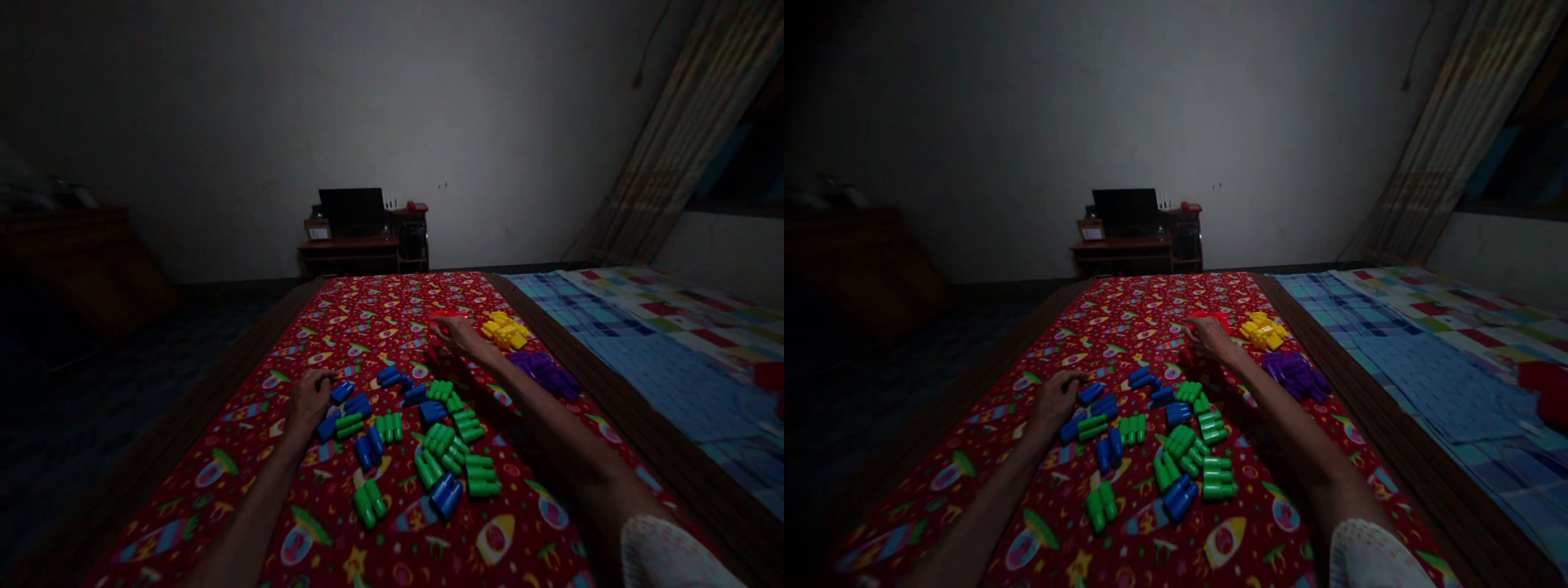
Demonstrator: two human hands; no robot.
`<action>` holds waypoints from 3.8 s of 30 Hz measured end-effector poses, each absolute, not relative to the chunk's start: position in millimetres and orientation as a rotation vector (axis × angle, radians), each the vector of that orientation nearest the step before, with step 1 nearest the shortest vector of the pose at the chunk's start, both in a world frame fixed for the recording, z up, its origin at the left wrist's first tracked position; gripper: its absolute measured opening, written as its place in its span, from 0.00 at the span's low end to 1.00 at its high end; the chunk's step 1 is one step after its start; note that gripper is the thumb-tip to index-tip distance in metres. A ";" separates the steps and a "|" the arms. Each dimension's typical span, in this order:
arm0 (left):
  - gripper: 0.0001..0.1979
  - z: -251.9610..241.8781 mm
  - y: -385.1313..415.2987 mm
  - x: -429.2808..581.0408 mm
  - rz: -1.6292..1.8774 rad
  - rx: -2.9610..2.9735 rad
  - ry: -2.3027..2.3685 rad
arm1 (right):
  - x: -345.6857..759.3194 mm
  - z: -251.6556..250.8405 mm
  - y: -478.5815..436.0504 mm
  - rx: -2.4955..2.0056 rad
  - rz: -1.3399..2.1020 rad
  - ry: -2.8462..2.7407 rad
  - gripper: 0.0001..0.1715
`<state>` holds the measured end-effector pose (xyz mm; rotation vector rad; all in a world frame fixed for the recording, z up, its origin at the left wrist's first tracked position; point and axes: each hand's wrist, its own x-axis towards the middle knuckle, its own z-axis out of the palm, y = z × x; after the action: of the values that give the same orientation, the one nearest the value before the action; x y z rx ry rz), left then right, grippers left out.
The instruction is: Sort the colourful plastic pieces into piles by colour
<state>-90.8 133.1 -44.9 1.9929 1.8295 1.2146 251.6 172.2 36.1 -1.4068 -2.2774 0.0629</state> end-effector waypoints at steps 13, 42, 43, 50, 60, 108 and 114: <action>0.14 -43.1 130.4 -83.8 1.234 2.010 1.851 | 258.6 11.6 83.1 -1.340 0.530 -2.416 0.21; 0.14 -44.5 132.6 -87.0 1.210 2.025 1.859 | 263.2 -2.2 91.4 -1.452 0.011 -2.295 0.20; 0.14 -44.5 132.7 -87.1 1.210 2.025 1.862 | 265.6 -0.7 94.0 -1.448 -0.011 -2.276 0.21; 0.14 -44.2 132.5 -88.1 1.199 2.037 1.856 | 275.8 28.3 67.3 -1.534 0.254 -2.523 0.16; 0.14 -46.4 133.0 -89.2 1.187 2.076 1.827 | 269.1 34.8 51.4 -1.459 0.488 -2.726 0.16; 0.14 -45.2 131.6 -87.5 1.189 2.079 1.827 | 236.8 47.0 20.6 -1.306 0.573 -2.839 0.15; 0.13 -44.9 131.6 -86.7 1.209 2.063 1.831 | 263.5 41.5 58.7 -1.357 0.623 -2.429 0.12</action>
<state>-86.7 131.6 -44.9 2.0630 1.8313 1.2089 263.5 58.7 41.5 -1.3567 -2.4289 0.6226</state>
